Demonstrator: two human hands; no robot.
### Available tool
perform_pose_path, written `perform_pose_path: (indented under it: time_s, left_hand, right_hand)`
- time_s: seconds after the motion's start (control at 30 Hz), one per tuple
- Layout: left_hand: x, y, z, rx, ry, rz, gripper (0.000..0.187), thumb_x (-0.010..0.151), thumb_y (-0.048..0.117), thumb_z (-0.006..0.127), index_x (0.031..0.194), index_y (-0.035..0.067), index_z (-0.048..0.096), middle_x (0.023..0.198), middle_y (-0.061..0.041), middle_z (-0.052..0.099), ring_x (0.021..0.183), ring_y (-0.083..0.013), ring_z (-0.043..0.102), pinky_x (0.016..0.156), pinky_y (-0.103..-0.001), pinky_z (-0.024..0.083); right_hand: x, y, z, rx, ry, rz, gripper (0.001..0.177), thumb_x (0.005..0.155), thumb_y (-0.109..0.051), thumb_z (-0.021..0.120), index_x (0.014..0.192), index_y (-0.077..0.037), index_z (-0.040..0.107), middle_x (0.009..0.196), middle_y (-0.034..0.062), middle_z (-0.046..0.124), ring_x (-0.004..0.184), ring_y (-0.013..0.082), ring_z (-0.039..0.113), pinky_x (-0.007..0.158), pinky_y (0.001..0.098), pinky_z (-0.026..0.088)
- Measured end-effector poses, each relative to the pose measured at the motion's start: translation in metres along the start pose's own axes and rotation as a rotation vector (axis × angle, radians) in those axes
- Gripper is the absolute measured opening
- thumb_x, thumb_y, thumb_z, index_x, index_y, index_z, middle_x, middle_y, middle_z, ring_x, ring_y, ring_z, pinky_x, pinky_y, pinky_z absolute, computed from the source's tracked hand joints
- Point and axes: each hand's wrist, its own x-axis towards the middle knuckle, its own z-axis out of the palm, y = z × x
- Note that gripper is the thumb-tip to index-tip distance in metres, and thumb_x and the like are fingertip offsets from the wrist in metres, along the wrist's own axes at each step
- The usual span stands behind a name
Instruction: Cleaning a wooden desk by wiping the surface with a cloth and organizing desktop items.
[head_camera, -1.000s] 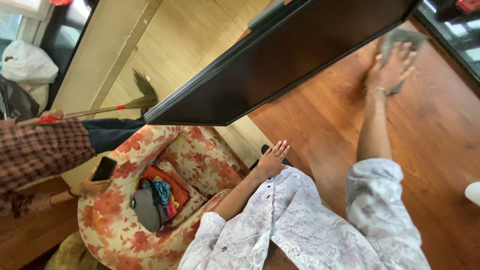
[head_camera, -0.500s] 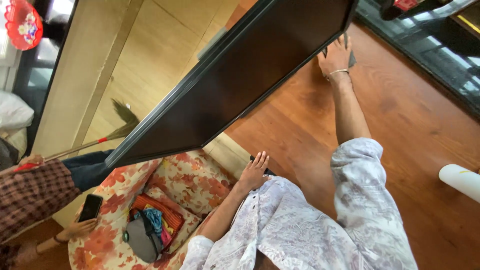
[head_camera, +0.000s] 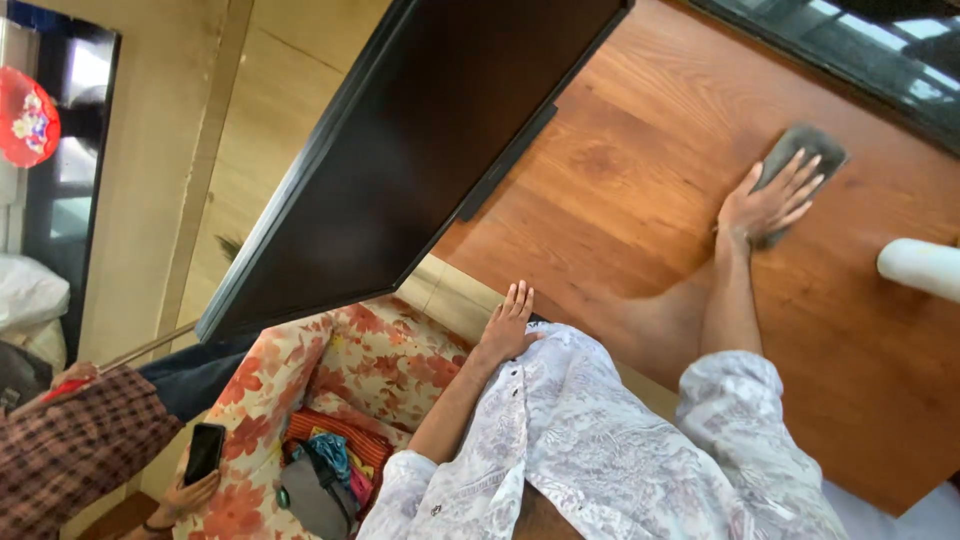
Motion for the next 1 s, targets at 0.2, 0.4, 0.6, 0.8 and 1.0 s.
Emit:
perform_pose_path:
  time_s: [0.2, 0.4, 0.6, 0.8, 1.0]
  left_hand:
    - [-0.004, -0.031, 0.032, 0.055, 0.203, 0.150, 0.096, 0.091, 0.045, 0.069, 0.164, 0.007, 0.019, 0.173, -0.012, 0.013, 0.160, -0.0313, 0.013, 0.123, -0.048, 0.030]
    - [-0.028, -0.026, 0.040, 0.123, 0.441, 0.198, 0.085, 0.094, 0.030, 0.069, 0.163, 0.013, 0.024, 0.172, -0.007, 0.018, 0.159, -0.0253, 0.017, 0.124, -0.053, 0.025]
    - [-0.042, -0.031, 0.073, 0.125, 0.541, 0.221, 0.089, 0.091, 0.027, 0.072, 0.165, 0.015, 0.023, 0.173, -0.006, 0.018, 0.159, -0.0274, 0.020, 0.127, -0.052, 0.023]
    - [-0.058, -0.049, 0.145, 0.023, 0.392, 0.109, 0.086, 0.095, 0.033, 0.068, 0.162, 0.008, 0.021, 0.166, -0.016, 0.025, 0.156, -0.0360, 0.019, 0.124, -0.055, 0.020]
    - [-0.060, -0.037, 0.196, -0.084, 0.418, 0.193, 0.079, 0.096, 0.033, 0.066, 0.160, 0.006, 0.028, 0.164, -0.021, 0.031, 0.154, -0.0383, 0.025, 0.124, -0.051, 0.023]
  right_hand:
    - [-0.168, 0.020, -0.017, -0.057, 0.075, -0.071, 0.070, 0.116, -0.048, 0.057, 0.169, -0.010, 0.030, 0.175, 0.0137, 0.023, 0.161, 0.0393, 0.021, 0.126, 0.0629, 0.018]
    - [-0.298, -0.029, -0.022, 0.077, -0.038, -0.643, 0.076, 0.103, -0.050, 0.065, 0.164, -0.011, 0.040, 0.172, 0.0109, 0.030, 0.159, 0.0373, 0.025, 0.126, 0.0613, 0.018]
    - [-0.340, 0.030, -0.033, 0.058, -0.217, -0.828, 0.072, 0.101, -0.047, 0.063, 0.162, -0.015, 0.042, 0.171, 0.0093, 0.033, 0.158, 0.0344, 0.026, 0.125, 0.0619, 0.019]
    - [-0.326, 0.203, -0.040, -0.005, -0.048, -0.276, 0.078, 0.109, -0.049, 0.062, 0.172, -0.014, 0.030, 0.177, 0.0145, 0.020, 0.161, 0.0435, 0.017, 0.124, 0.0678, 0.015]
    - [-0.315, 0.232, -0.068, 0.026, -0.178, 0.132, 0.083, 0.106, -0.051, 0.058, 0.171, -0.016, 0.021, 0.177, 0.0144, 0.011, 0.161, 0.0435, 0.012, 0.124, 0.0664, 0.014]
